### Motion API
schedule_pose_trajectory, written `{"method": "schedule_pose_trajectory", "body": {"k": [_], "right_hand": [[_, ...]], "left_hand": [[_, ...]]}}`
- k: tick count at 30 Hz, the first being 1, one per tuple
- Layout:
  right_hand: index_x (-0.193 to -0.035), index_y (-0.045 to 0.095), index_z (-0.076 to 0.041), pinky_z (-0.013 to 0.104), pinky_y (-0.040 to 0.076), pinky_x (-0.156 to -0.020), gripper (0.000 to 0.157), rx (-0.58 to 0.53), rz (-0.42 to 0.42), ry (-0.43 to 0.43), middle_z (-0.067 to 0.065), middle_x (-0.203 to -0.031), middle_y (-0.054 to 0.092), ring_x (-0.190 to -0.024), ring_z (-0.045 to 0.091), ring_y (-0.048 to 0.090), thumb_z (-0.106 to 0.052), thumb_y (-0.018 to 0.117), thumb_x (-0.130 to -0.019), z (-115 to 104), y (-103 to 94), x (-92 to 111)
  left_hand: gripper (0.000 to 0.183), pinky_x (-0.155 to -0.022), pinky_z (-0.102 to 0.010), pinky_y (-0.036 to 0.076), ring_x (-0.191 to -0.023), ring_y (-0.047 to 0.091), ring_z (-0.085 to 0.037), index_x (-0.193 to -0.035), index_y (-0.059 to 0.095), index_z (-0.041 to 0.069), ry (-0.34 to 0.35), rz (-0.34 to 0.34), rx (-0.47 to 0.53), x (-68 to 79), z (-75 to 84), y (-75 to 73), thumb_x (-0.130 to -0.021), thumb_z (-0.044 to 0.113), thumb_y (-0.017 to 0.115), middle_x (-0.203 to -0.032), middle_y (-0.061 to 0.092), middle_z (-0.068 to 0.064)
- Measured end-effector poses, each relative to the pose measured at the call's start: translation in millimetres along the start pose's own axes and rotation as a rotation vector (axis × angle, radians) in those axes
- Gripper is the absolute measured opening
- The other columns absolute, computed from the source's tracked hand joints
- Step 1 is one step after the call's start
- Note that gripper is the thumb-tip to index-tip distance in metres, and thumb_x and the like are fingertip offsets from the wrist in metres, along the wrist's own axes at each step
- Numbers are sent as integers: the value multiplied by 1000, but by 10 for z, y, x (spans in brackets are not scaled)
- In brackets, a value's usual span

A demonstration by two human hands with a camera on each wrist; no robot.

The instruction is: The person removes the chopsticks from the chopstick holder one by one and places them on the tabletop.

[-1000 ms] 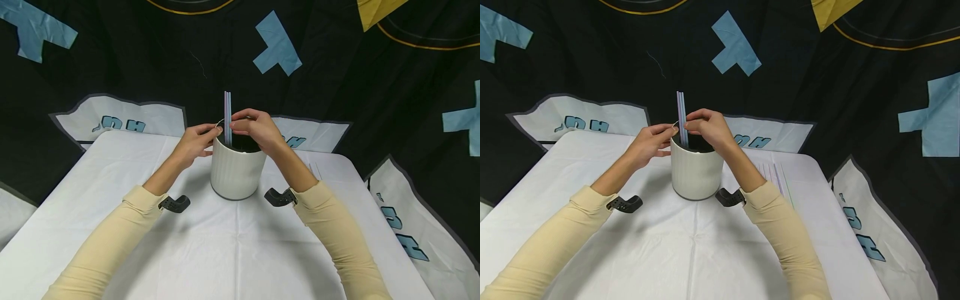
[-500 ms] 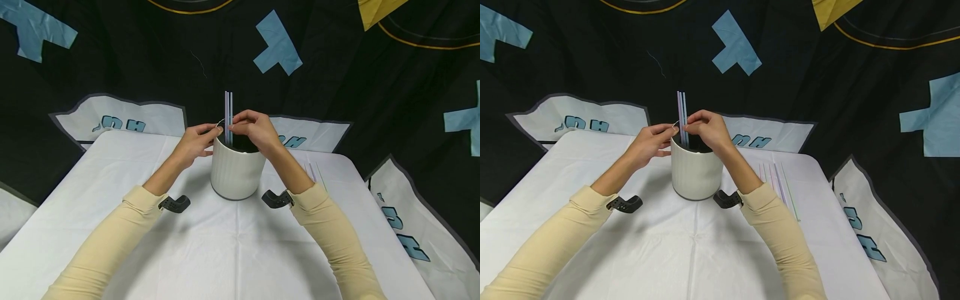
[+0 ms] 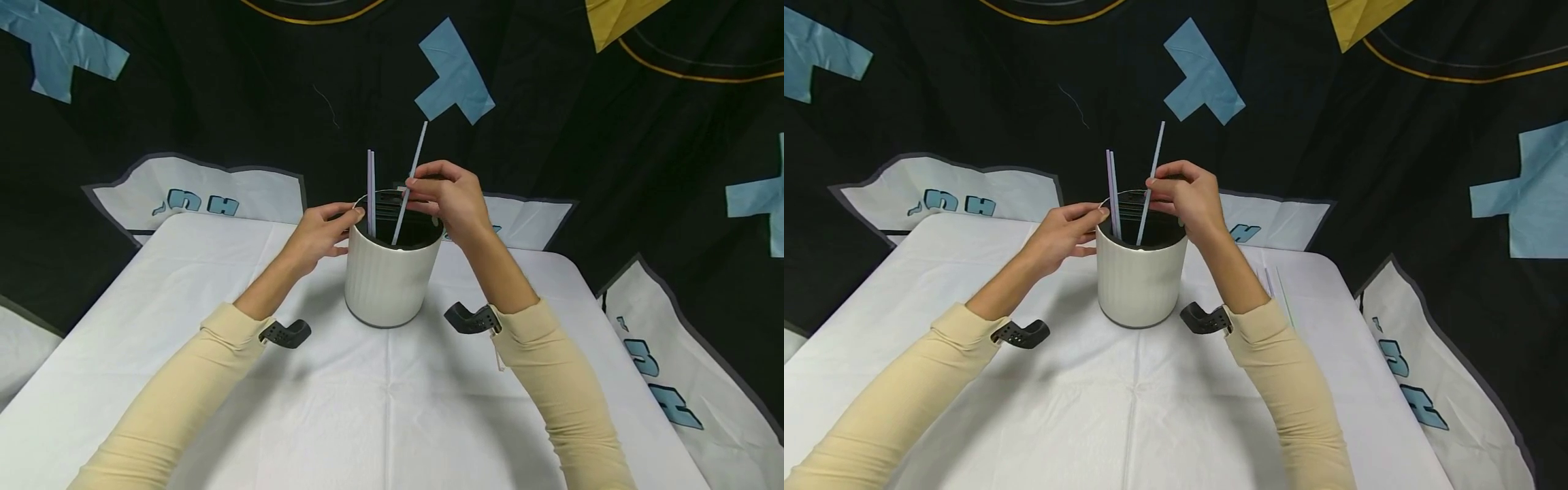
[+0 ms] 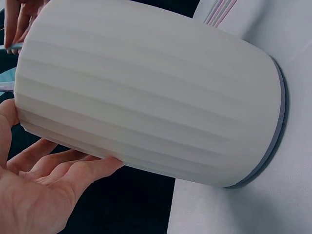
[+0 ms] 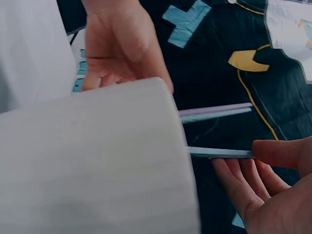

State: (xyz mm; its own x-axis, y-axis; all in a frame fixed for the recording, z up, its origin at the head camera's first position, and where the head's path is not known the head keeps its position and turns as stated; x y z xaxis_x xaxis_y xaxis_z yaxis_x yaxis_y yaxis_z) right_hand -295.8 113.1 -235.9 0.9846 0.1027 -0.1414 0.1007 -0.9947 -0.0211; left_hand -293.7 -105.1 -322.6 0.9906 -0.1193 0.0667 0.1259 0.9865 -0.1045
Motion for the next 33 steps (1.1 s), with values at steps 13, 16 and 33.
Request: {"method": "schedule_pose_trajectory", "body": {"k": [13,16,33], "right_hand": [[-107,69,-5,30,61,-85,15,-221,146,-57,7,-102,73,-88,21,75,-9,73,-93,-357,-458,51],[-108,69,-3,31,61,-83,18,-277,160,-70,10,-101,73,-85,21,75,-7,73,-92,-452,-581,86],[-124,64,-6,23,61,-77,28,29,190,147,-3,-103,71,-89,12,75,-19,66,-99,42,-1343,198]], "left_hand": [[54,-102,-51,53,-134,57,-32,-148,52,15,3,5,-24,8,-9,10,-101,38,62,-150,55,-7],[54,-102,-51,53,-134,57,-32,-149,51,15,6,5,-26,9,-1,14,-101,38,62,-150,55,-7],[53,-101,-50,54,-134,56,-31,-147,53,12,16,8,-19,3,8,17,-101,36,62,-148,56,-8]]}}
Point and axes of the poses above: each hand's wrist, its own x-axis away from the middle knuckle, its own y-axis out of the palm, z = x × y, the point moved 2 cm from there along -x, towards the middle knuckle
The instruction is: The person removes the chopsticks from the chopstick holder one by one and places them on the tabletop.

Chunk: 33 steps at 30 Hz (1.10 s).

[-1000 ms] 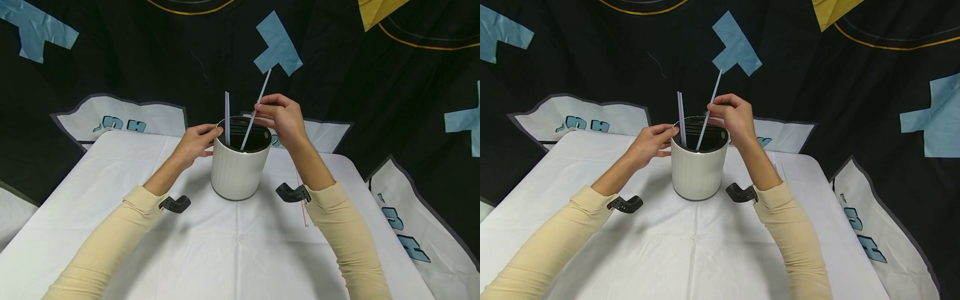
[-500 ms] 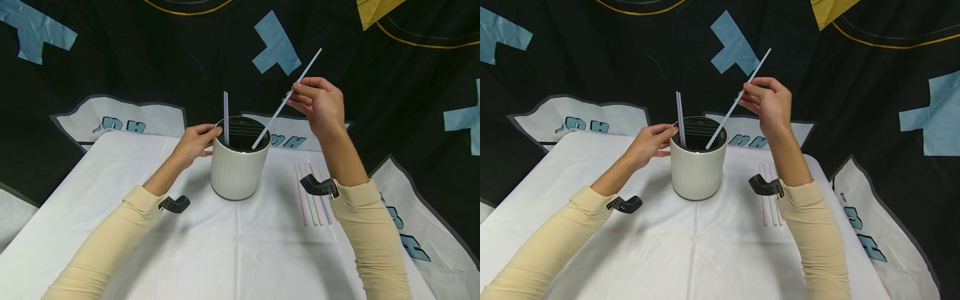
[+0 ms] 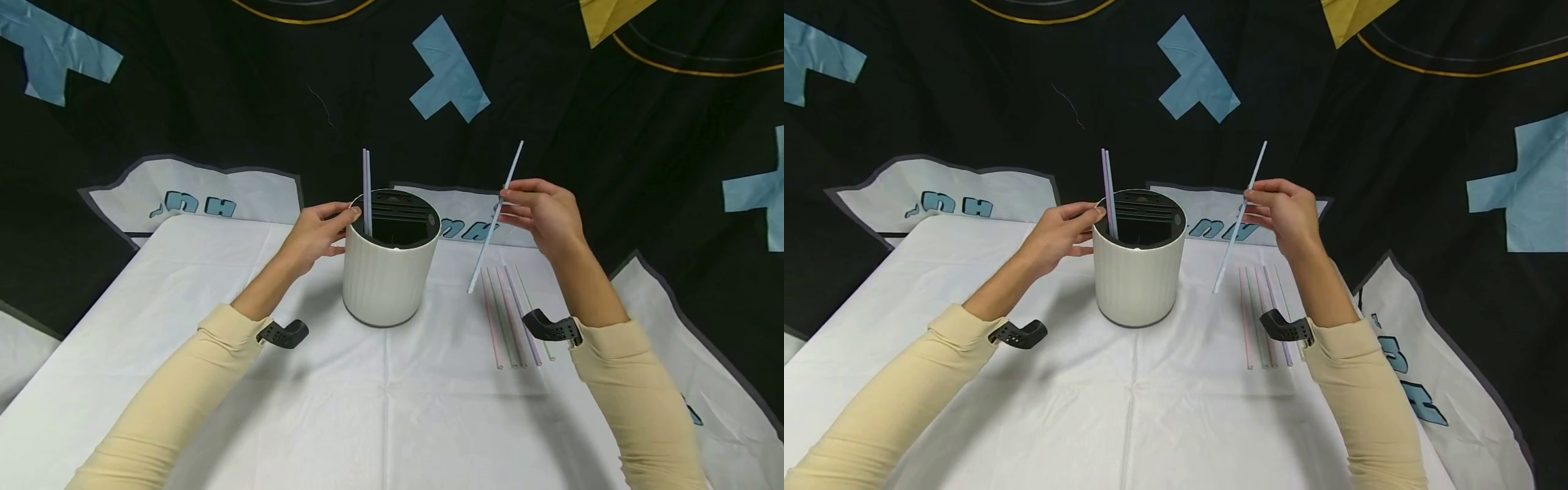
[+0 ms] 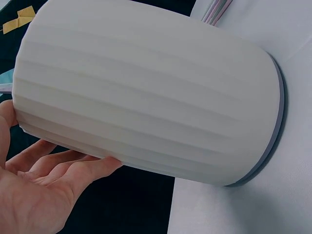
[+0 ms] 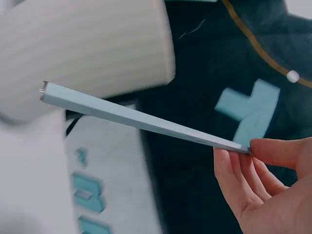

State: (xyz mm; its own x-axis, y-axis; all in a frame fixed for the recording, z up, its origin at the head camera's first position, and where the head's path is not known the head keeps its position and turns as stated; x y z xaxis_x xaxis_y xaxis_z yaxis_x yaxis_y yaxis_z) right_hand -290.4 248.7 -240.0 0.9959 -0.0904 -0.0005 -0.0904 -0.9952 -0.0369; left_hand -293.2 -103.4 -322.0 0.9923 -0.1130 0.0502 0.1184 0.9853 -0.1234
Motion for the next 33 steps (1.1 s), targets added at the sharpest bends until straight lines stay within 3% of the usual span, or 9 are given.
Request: {"method": "schedule_pose_trajectory", "body": {"k": [7,14,22,33], "right_hand": [[-135,56,3,23,61,-76,37,234,-73,110,-13,-94,70,-86,5,73,-17,58,-104,524,-217,-133],[-138,54,6,23,61,-82,44,420,-147,211,7,-116,66,-83,7,71,-18,60,-102,1044,-289,-232],[-134,52,14,29,62,-81,45,400,-227,262,6,-103,70,-83,11,71,-8,65,-97,1457,-309,-284],[-131,53,12,30,63,-78,42,459,-225,312,6,-96,69,-76,12,70,-10,66,-98,1695,-356,-288]], "left_hand": [[52,-101,-51,54,-134,57,-31,-147,53,12,-2,4,2,4,7,-3,-101,36,62,-148,57,-9],[52,-101,-51,54,-134,57,-31,-146,53,12,1,1,10,5,12,-11,-102,36,62,-148,57,-9],[51,-101,-51,54,-134,57,-31,-146,54,12,8,-1,5,15,12,-12,-102,36,62,-147,57,-8],[50,-101,-51,55,-134,57,-31,-145,54,13,-2,1,13,2,10,-8,-101,36,62,-147,57,-7]]}}
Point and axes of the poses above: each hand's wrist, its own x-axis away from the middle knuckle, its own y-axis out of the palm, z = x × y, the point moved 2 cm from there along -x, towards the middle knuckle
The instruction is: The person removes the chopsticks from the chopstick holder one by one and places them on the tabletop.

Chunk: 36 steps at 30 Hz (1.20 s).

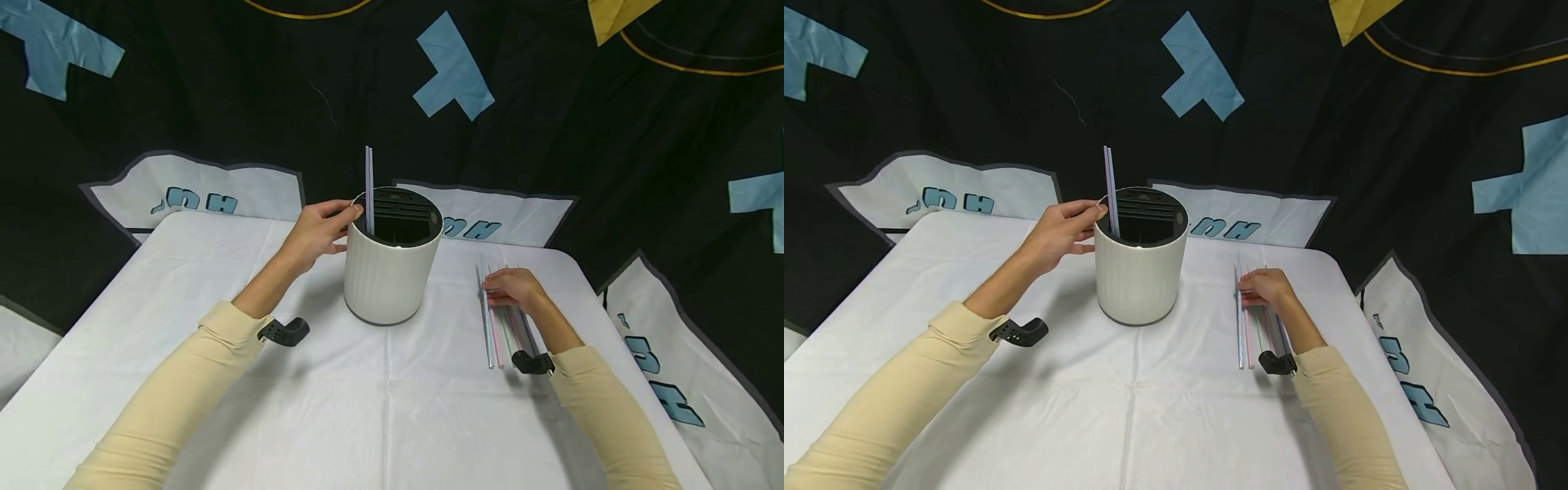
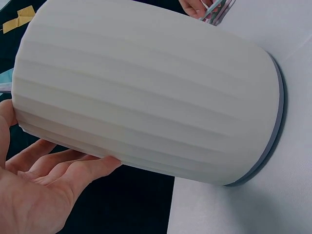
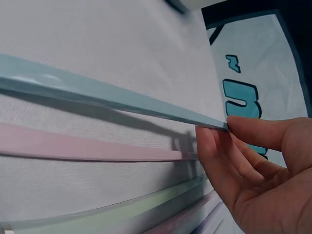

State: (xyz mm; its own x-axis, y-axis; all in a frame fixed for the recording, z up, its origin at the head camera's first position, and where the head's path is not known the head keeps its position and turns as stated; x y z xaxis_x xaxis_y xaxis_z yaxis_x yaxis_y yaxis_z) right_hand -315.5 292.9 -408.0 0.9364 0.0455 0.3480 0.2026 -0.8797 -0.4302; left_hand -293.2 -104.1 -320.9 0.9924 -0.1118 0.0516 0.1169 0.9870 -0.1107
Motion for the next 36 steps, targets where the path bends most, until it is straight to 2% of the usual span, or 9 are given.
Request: {"method": "schedule_pose_trajectory", "body": {"k": [10,17,23,28,33,36], "right_hand": [[-131,53,12,27,62,-71,42,-32,3,13,-1,-81,69,-69,11,68,-10,67,-97,91,33,-21],[-128,58,11,22,61,-72,40,4,38,3,0,-88,70,-73,9,67,-12,67,-97,130,21,-35],[-130,59,9,19,59,-75,40,55,58,-1,4,-101,71,-80,10,66,-16,65,-99,99,-44,-17],[-132,57,9,19,59,-79,43,39,44,-44,9,-112,70,-89,13,67,-19,63,-101,-153,-56,67],[-135,55,6,20,59,-85,44,3,-3,-100,5,-114,67,-94,15,66,-24,60,-102,-659,19,238],[-134,57,3,21,58,-88,44,-16,2,-143,2,-111,67,-94,15,66,-27,62,-101,-1006,97,363]], "left_hand": [[51,-101,-51,54,-134,56,-32,-146,54,12,2,-3,4,-7,-15,17,-101,36,62,-148,56,-8],[51,-100,-51,55,-133,57,-31,-146,54,13,3,2,2,0,-16,16,-102,36,62,-148,57,-8],[52,-100,-49,55,-133,57,-31,-147,53,14,-2,13,-16,3,-4,6,-101,38,62,-149,56,-6],[52,-99,-50,55,-133,57,-31,-147,54,14,0,17,-18,6,-3,8,-101,38,62,-148,57,-7],[53,-99,-50,55,-133,58,-32,-147,53,14,-9,19,-22,1,-5,12,-101,39,62,-148,56,-7],[53,-99,-49,56,-133,58,-32,-147,53,14,-6,25,-24,-8,-4,8,-101,39,63,-148,56,-6]]}}
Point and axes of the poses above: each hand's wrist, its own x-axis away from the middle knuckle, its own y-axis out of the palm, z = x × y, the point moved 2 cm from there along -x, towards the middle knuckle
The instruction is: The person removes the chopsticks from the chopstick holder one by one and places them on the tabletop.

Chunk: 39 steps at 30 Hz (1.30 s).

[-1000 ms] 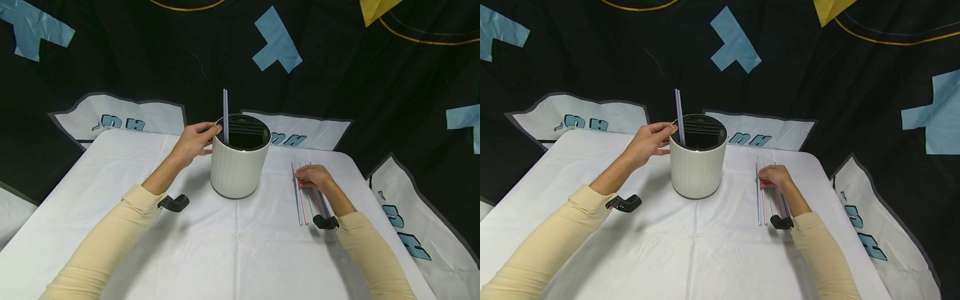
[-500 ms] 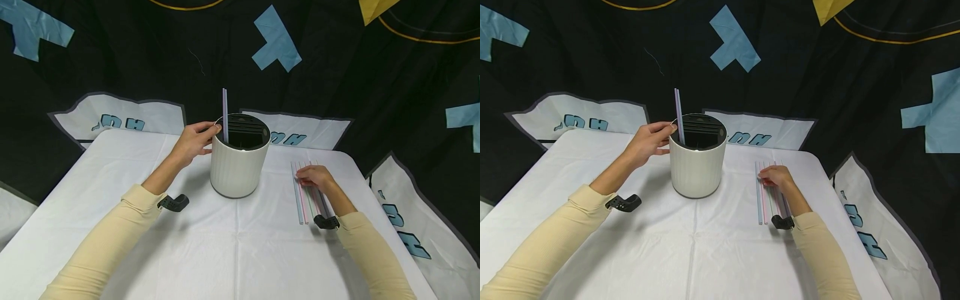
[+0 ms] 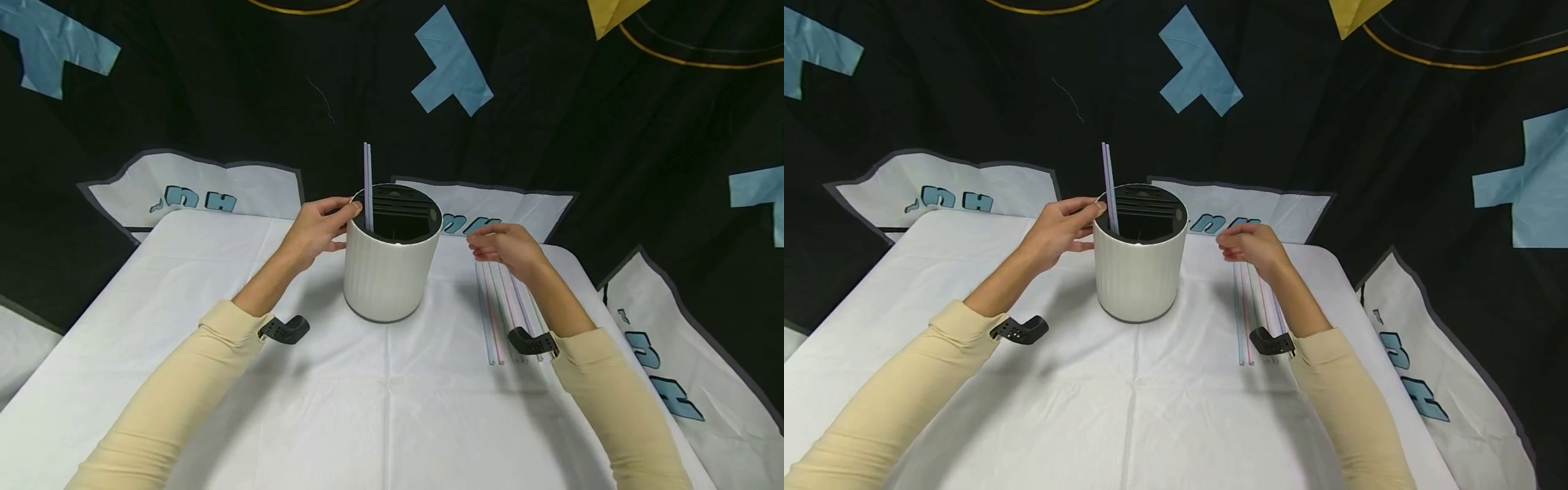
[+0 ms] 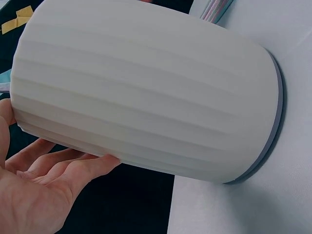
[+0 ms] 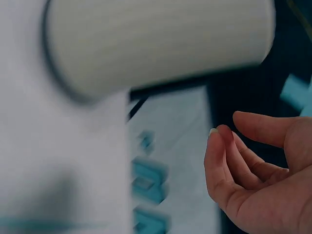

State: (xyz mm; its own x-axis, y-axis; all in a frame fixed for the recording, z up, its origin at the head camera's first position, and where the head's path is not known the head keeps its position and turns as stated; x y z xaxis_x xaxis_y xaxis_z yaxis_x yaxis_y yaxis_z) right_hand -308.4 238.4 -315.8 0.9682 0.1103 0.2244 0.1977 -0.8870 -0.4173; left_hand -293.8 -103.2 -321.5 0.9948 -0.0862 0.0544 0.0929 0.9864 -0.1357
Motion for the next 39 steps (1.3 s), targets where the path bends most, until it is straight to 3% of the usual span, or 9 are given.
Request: {"method": "schedule_pose_trajectory", "body": {"k": [8,13,26,33,39], "right_hand": [[-123,65,-4,23,58,-91,29,-39,10,-167,7,-119,66,-102,23,67,-20,65,-99,-766,238,162],[-121,66,-4,31,58,-97,25,-37,-4,-214,9,-122,64,-104,23,69,-15,67,-98,-1029,455,170],[-110,70,-5,36,57,-100,18,-52,-20,-315,9,-120,65,-104,26,71,-13,72,-94,-1218,960,78],[-107,71,-5,40,53,-103,18,-22,-15,-376,11,-104,76,-102,21,70,-10,76,-90,-1226,1112,47],[-101,72,-5,39,53,-103,13,-36,14,-382,9,-95,75,-97,20,70,-6,77,-89,-1191,1186,17]], "left_hand": [[53,-98,-49,56,-132,58,-31,-147,53,14,5,-7,9,-10,-3,-2,-100,39,63,-148,57,-6],[54,-98,-49,56,-132,58,-31,-147,53,13,16,-10,10,-22,-11,-10,-101,39,62,-148,56,-7],[53,-98,-49,56,-132,58,-30,-146,54,13,15,-20,13,-27,-1,-30,-101,39,62,-147,57,-8],[51,-97,-49,56,-134,57,-31,-144,56,13,11,-24,22,-36,15,-32,-101,39,62,-148,56,-8],[51,-98,-49,56,-133,58,-30,-144,55,12,0,-24,40,-34,0,-32,-101,37,63,-147,56,-9]]}}
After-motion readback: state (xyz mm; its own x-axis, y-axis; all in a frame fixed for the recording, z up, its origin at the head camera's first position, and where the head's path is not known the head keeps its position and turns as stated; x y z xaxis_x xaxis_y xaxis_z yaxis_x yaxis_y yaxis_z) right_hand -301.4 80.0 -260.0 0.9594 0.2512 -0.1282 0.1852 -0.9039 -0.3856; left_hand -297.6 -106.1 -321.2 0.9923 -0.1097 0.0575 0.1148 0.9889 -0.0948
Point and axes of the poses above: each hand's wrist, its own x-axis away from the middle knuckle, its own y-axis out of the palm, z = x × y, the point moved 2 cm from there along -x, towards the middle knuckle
